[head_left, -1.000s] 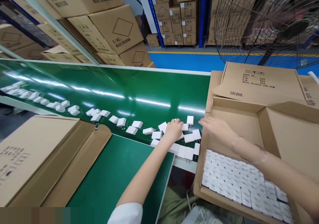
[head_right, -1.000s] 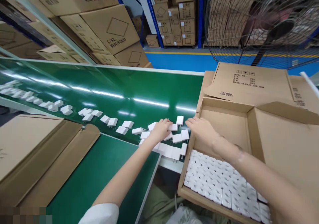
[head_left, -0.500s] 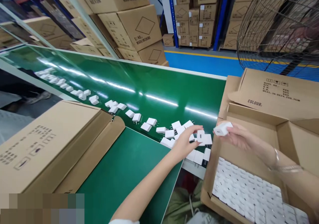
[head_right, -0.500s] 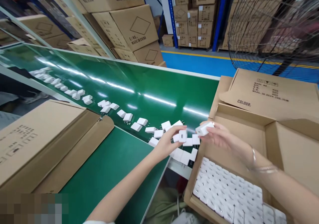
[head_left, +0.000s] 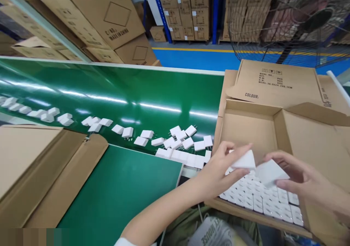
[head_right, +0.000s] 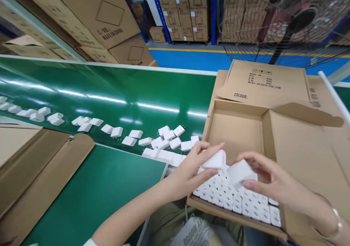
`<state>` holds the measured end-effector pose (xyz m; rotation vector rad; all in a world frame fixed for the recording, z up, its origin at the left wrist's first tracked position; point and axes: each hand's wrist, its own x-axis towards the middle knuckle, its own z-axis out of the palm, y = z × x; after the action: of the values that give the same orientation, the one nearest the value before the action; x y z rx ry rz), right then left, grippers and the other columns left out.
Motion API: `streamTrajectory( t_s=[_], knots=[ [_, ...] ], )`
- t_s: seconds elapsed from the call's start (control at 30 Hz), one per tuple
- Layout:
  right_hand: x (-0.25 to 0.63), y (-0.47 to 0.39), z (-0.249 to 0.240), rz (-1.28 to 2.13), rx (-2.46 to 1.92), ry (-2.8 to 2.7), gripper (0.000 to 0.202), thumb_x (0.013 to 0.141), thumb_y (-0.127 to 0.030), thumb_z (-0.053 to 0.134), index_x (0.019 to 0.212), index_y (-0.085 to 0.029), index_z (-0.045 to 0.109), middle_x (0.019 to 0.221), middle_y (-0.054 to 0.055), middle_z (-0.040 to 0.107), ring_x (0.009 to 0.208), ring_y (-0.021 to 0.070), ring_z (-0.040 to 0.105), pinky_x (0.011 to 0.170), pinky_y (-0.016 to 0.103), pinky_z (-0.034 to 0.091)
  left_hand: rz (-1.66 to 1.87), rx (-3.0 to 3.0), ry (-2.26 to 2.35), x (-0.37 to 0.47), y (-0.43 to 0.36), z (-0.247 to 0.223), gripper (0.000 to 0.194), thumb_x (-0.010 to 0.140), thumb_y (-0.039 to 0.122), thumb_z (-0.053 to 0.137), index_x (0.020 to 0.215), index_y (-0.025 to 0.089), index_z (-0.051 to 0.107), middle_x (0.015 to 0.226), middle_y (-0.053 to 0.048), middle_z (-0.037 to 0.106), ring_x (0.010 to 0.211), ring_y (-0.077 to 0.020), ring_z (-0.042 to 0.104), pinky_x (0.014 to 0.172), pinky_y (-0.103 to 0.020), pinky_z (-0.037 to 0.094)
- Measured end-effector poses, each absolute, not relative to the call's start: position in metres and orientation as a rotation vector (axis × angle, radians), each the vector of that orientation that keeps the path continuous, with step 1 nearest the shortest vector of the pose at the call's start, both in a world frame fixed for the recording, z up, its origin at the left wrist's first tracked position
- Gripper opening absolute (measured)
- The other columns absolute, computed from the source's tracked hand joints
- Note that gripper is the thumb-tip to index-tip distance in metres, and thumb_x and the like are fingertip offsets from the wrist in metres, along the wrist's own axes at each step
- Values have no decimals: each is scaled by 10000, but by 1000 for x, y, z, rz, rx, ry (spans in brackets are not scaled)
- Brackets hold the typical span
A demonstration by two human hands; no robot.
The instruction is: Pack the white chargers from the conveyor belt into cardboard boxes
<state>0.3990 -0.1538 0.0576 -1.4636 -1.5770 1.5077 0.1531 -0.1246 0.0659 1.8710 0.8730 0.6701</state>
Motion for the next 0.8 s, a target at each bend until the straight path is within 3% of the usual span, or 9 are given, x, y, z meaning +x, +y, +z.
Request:
streamTrajectory(
  t_s=[0.1, 0.2, 0.33, 0.4, 0.5, 0.57, 0.63, 0.7, 0.8],
  knots=[
    [443, -164, 43, 761, -1659, -2069, 367, 806, -477, 578, 1116, -279, 569, 1075, 61, 614, 940, 254, 595, 779, 386, 508, 483, 1927, 777, 201, -114, 62, 469, 877, 353, 494, 1324, 223, 437, 1151, -84, 483, 1010, -185, 538, 919, -345, 452],
    [475, -177, 16, 319, -1742, -2257, 357, 894, -441, 412, 1173, -259, 540, 1141, 82, 589, 997, 266, 583, 800, 408, 509, 373, 2078, 710, 255, -109, 42, 415, 835, 236, 508, 1238, 151, 460, 1114, -94, 520, 997, -213, 549, 889, -358, 459],
    [496, -195, -10, 216, -1763, -2360, 412, 895, -425, 411, 1227, -200, 503, 1258, 138, 528, 1152, 311, 502, 964, 480, 425, 197, 2293, 684, 301, -112, 11, 367, 805, 115, 430, 1170, 89, 433, 1090, -150, 561, 1018, -250, 544, 821, -361, 463],
    [500, -202, -15, 301, -1726, -2470, 463, 881, -444, 439, 1271, -198, 476, 1295, 136, 508, 1194, 315, 470, 1066, 518, 302, 71, 2331, 587, 310, -112, 3, 417, 819, 218, 473, 1204, 73, 408, 1102, -169, 584, 1086, -278, 519, 872, -391, 436],
    [501, -202, -18, 339, -1672, -2596, 437, 901, -424, 374, 1307, -277, 442, 1283, 78, 535, 1170, 307, 497, 1119, 575, 9, -117, 2254, 469, 300, -102, 4, 565, 837, 444, 442, 1265, 79, 389, 1168, -179, 583, 1140, -298, 505, 933, -433, 393],
    [496, -189, -15, 260, -1626, -2592, 391, 916, -367, 303, 1262, -311, 474, 1204, 51, 596, 1099, 301, 550, 1105, 575, -60, -89, 2220, 496, 274, -89, 12, 485, 871, 407, 357, 1266, 134, 419, 1192, -142, 584, 1111, -274, 533, 899, -408, 418],
    [481, -166, -6, 148, -1581, -2571, 354, 917, -333, 299, 1184, -287, 528, 1046, 58, 661, 975, 288, 607, 1102, 573, 8, 85, 2262, 669, 229, -75, 21, 407, 875, 276, 332, 1259, 197, 444, 1192, -95, 589, 1083, -246, 545, 864, -377, 438],
    [449, -135, 7, 77, -1536, -2573, 317, 926, -311, 325, 1133, -241, 554, 908, 65, 668, 868, 255, 622, 1071, 556, 157, 230, 2316, 1009, 172, -62, 26, 422, 835, 124, 337, 1224, 204, 479, 1171, -82, 594, 1082, -228, 533, 892, -366, 425],
    [376, -84, 26, 168, -1358, -2658, 315, 935, -251, 309, 1104, -198, 570, 966, 84, 648, 901, 232, 590, 927, 453, 372, -6, 2289, 1652, 89, -43, 22, 373, 791, 45, 346, 1087, 138, 553, 1090, -143, 598, 1074, -278, 508, 902, -418, 405]
  ],
)
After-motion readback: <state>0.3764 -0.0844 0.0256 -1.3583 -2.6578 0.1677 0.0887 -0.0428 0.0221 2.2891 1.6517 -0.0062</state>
